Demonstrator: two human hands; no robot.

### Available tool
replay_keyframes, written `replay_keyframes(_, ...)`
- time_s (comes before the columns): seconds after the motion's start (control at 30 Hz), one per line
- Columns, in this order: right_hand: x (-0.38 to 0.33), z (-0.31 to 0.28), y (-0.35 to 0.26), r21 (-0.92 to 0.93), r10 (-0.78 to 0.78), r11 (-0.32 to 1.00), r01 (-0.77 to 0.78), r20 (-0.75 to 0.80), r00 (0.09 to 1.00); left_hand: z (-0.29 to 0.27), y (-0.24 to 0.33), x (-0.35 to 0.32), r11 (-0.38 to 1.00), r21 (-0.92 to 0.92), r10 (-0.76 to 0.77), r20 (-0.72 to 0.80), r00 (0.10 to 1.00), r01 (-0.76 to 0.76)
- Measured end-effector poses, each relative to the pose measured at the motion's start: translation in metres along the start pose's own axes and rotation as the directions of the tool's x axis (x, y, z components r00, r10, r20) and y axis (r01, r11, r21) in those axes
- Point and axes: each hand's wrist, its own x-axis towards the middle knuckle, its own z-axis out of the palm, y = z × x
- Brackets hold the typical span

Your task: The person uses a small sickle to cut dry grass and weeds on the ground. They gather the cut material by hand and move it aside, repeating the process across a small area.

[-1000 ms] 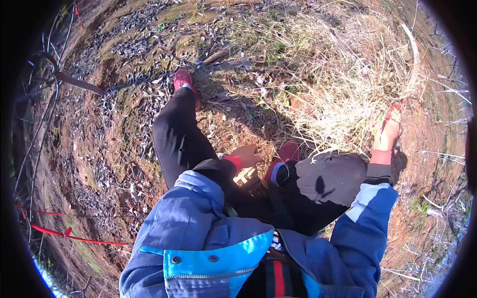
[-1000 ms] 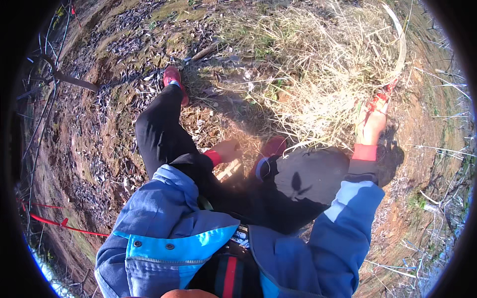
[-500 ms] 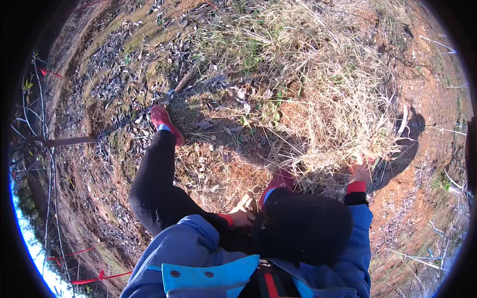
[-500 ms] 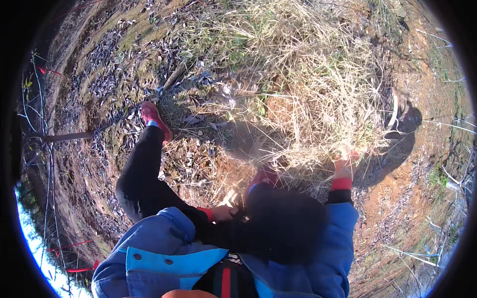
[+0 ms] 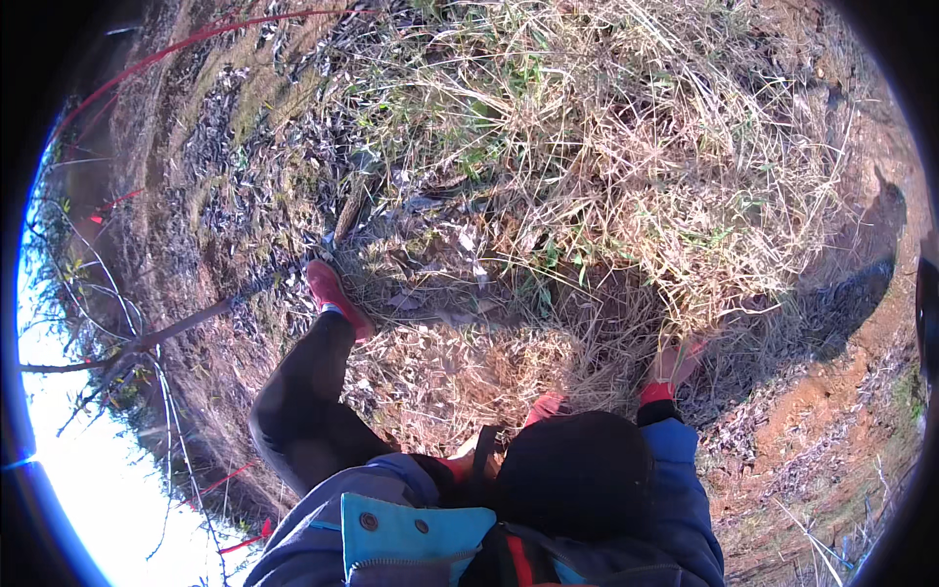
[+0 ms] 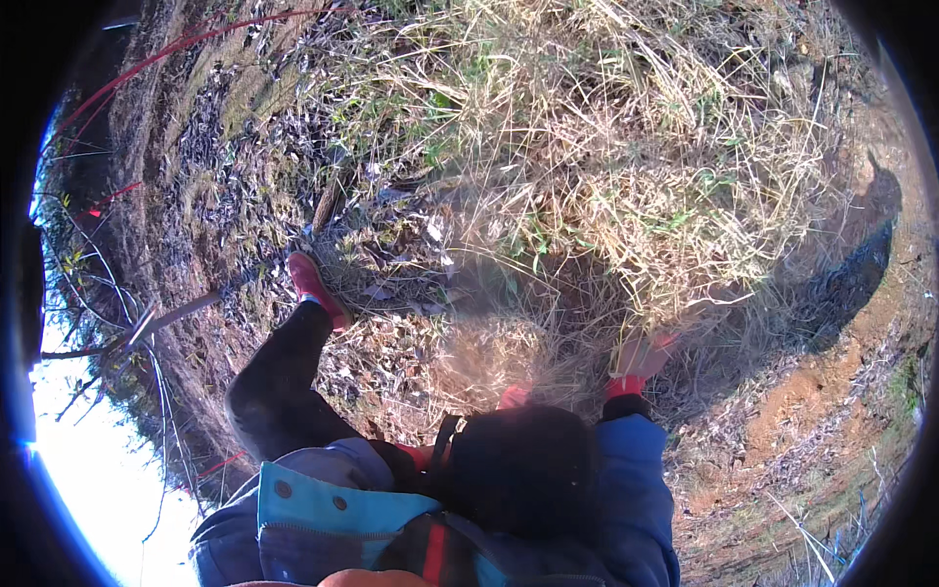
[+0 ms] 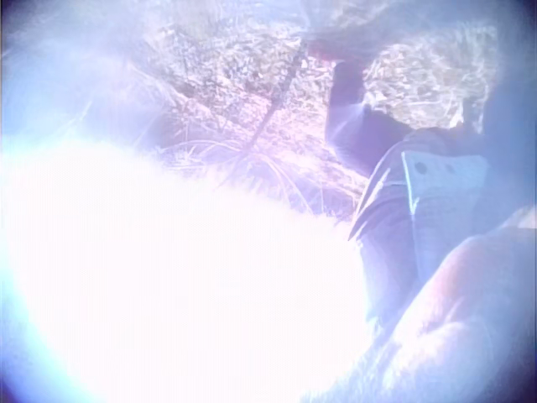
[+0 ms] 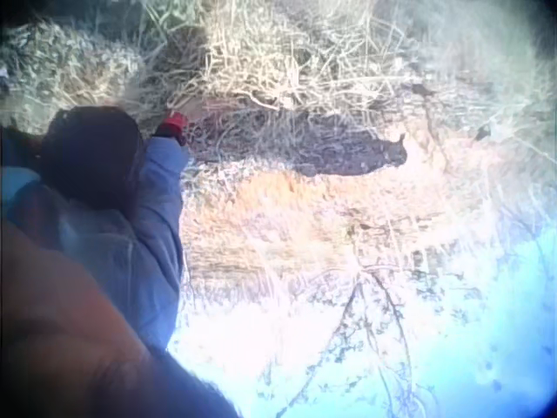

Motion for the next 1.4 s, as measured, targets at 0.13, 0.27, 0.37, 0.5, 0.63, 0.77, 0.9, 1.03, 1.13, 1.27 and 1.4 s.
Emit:
replay_keyframes(0.13,0.005,0.001,-0.011,0.008,0.000,1.000,0.000,-0.064,0.998,-0.024,0.034,-0.024,0.994,0.084,-0.066,0.017,0.998,0.065)
replay_keyframes(0.27,0.017,0.000,-0.018,-0.007,-0.036,0.999,0.035,-0.203,0.978,-0.047,0.039,-0.035,0.983,0.168,-0.089,0.075,0.993,0.076)
replay_keyframes(0.37,0.021,0.001,-0.022,-0.036,-0.016,0.999,0.007,-0.269,0.963,-0.071,0.025,-0.044,0.975,0.208,-0.101,0.130,0.986,0.073)
replay_keyframes(0.5,0.016,0.006,-0.026,-0.060,0.021,0.997,-0.041,-0.308,0.951,-0.108,0.008,-0.064,0.965,0.250,-0.129,0.189,0.973,0.079)
replay_keyframes(0.63,0.012,0.012,-0.028,-0.053,0.068,0.994,-0.093,-0.361,0.930,-0.159,0.015,-0.096,0.930,0.352,-0.209,0.264,0.942,0.108)
replay_keyframes(0.77,0.007,0.015,-0.022,-0.037,0.093,0.992,-0.119,-0.419,0.903,-0.215,0.005,-0.115,0.849,0.496,-0.374,0.318,0.871,0.183)
replay_keyframes(0.9,0.004,0.020,-0.010,-0.026,0.096,0.992,-0.122,-0.472,0.876,-0.265,-0.057,-0.112,0.596,0.798,-0.347,0.357,0.867,-0.090)
replay_keyframes(1.03,-0.014,0.019,-0.001,-0.074,0.183,0.949,-0.305,-0.660,0.728,-0.297,-0.112,-0.088,0.871,0.479,-0.314,0.369,0.875,0.111)
replay_keyframes(1.13,-0.049,0.002,-0.001,-0.301,0.084,0.864,-0.403,-0.704,0.706,-0.303,-0.130,-0.082,0.750,0.600,-0.048,0.471,0.881,-0.280)
replay_keyframes(1.27,-0.111,-0.019,-0.017,-0.541,-0.094,0.671,-0.507,-0.740,0.666,-0.306,-0.133,-0.078,0.722,0.640,-0.095,0.468,0.879,-0.262)
replay_keyframes(1.4,-0.162,0.000,-0.064,0.258,0.254,0.965,-0.051,-0.863,0.436,-0.316,-0.133,-0.074,0.651,0.697,-0.085,0.461,0.884,-0.301)
